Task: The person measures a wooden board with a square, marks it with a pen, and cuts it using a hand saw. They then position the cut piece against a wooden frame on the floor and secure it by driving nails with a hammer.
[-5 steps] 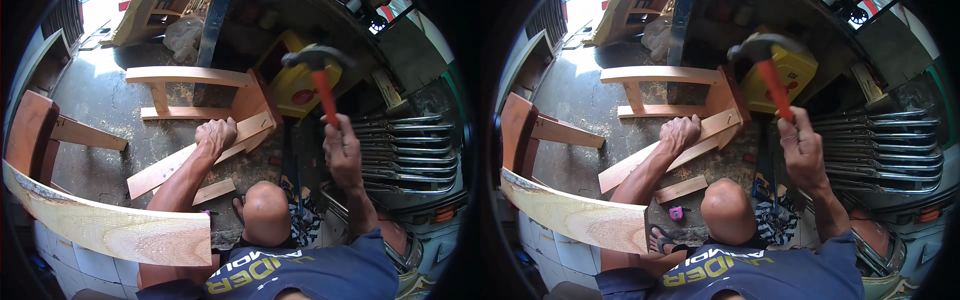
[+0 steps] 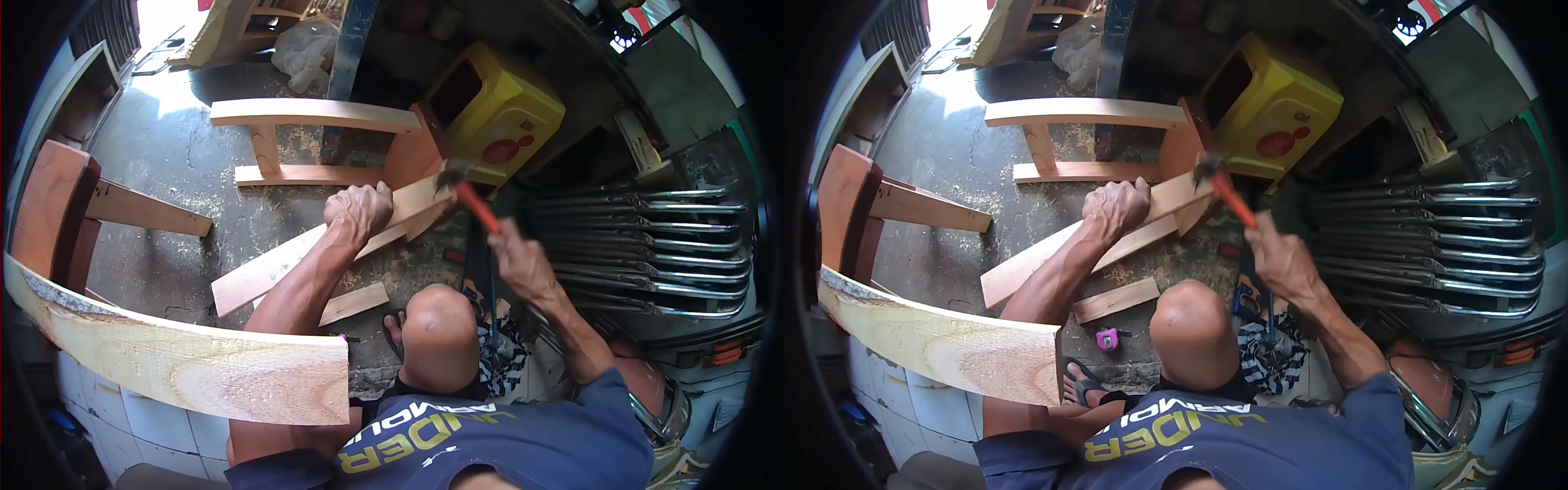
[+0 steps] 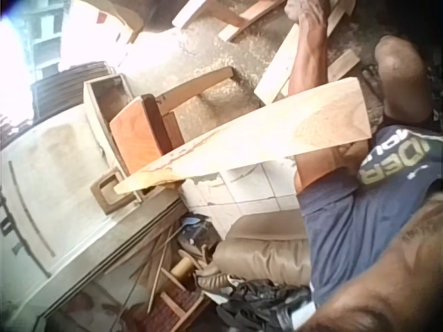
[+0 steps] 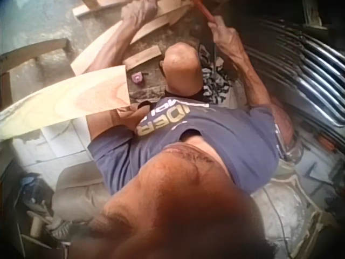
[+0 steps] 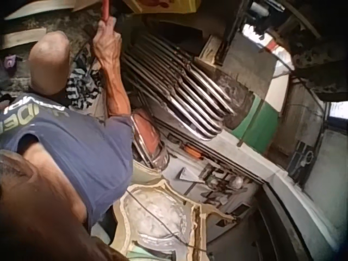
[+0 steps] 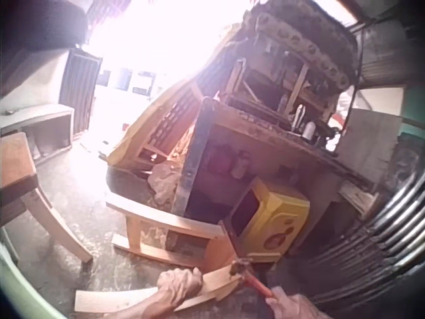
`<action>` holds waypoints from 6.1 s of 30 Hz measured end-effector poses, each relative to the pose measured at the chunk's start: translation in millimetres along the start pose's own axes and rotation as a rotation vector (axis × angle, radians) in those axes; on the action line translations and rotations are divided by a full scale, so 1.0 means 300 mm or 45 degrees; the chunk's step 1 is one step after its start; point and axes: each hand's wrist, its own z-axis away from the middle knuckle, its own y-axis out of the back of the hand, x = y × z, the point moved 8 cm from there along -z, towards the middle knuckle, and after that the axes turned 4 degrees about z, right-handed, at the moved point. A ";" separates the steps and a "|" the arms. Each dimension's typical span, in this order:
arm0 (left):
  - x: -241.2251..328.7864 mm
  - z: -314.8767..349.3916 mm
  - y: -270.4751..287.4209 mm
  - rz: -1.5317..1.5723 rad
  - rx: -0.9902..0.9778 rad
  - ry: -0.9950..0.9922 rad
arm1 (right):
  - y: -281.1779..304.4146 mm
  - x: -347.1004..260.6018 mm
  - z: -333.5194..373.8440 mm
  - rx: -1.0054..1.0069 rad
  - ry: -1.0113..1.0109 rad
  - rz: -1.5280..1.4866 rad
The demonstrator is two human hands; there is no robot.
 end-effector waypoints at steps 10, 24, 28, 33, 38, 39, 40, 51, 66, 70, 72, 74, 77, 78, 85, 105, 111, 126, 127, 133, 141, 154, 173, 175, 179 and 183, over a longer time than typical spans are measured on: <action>-0.003 -0.030 -0.014 -0.033 -0.034 0.036 | 0.030 -0.031 -0.032 0.015 -0.057 -0.032; -0.062 -0.036 -0.010 -0.007 -0.065 0.007 | 0.157 -0.132 -0.027 0.300 -0.051 -0.487; -0.024 -0.025 -0.019 0.025 -0.052 -0.022 | 0.126 -0.070 -0.005 0.417 -0.013 -0.447; -0.008 -0.035 -0.012 0.017 -0.045 -0.050 | -0.156 0.159 0.147 0.239 -0.329 -0.667; -0.019 -0.037 -0.026 -0.052 -0.129 -0.056 | -0.727 0.145 0.392 -0.814 -1.050 -1.893; -0.032 -0.027 -0.017 -0.069 -0.128 -0.036 | -0.750 0.105 0.404 -0.899 -1.222 -1.881; -0.002 -0.032 -0.014 -0.083 -0.129 -0.052 | -0.825 0.089 0.409 -1.049 -1.224 -2.263; 0.051 0.009 0.001 -0.246 -0.064 0.033 | -0.843 -0.065 0.155 -0.934 -0.819 -3.190; 0.015 -0.041 -0.030 -0.257 -0.156 0.145 | -0.804 -0.064 -0.035 -0.875 -0.415 -3.278; 0.006 -0.037 -0.014 -0.279 -0.089 0.175 | -0.803 -0.051 -0.011 -0.851 -0.442 -3.305; 0.000 -0.057 -0.035 -0.230 -0.198 0.176 | -0.828 -0.042 0.025 -0.864 -0.458 -3.183; 0.001 -0.103 -0.060 -0.177 -0.273 0.251 | -0.871 0.000 0.070 -0.853 -0.528 -3.103; 0.207 -0.124 -0.081 0.013 -0.397 0.022 | -0.935 0.045 0.143 -0.888 -0.585 -2.708; 0.222 -0.150 -0.091 0.010 -0.402 0.025 | -0.960 0.053 0.166 -0.918 -0.613 -2.569; 0.262 -0.240 -0.182 0.017 -0.431 -0.254 | -1.136 0.156 0.335 -0.819 -0.667 -1.816; 0.298 -0.249 -0.217 -0.187 -0.321 -0.732 | -1.088 0.170 0.193 -0.284 -0.068 -0.732; 0.325 -0.241 -0.210 -0.198 -0.342 -0.655 | -1.220 -0.213 0.060 0.088 0.646 -0.221; 0.291 -0.244 -0.212 -0.208 -0.287 -0.712 | -0.950 0.116 0.040 0.119 0.036 -1.010; 0.295 -0.233 -0.199 -0.226 -0.270 -0.698 | -0.932 0.109 0.010 0.192 0.045 -1.054; 0.258 -0.085 -0.015 0.258 0.470 -0.427 | -0.982 0.133 -0.177 0.529 -0.187 -1.061; 0.201 0.252 -0.303 0.418 0.809 -0.564 | -1.005 0.125 -0.207 0.685 -0.212 -0.718; 0.054 0.124 -0.544 1.157 0.740 -0.071 | -1.112 0.123 -0.231 0.271 -0.310 -0.524; 0.005 0.114 -0.534 1.462 0.160 0.059 | -0.769 0.169 0.135 -0.085 -0.032 -1.347; 0.015 0.110 -0.542 1.473 0.148 0.076 | -0.804 0.179 0.156 -0.064 -0.051 -1.313; 0.014 0.106 -0.554 1.428 0.099 0.089 | -0.846 0.178 0.176 -0.096 -0.178 -1.422; -0.003 0.105 -0.545 1.350 0.169 0.099 | -0.838 0.152 0.170 0.026 -0.109 -1.246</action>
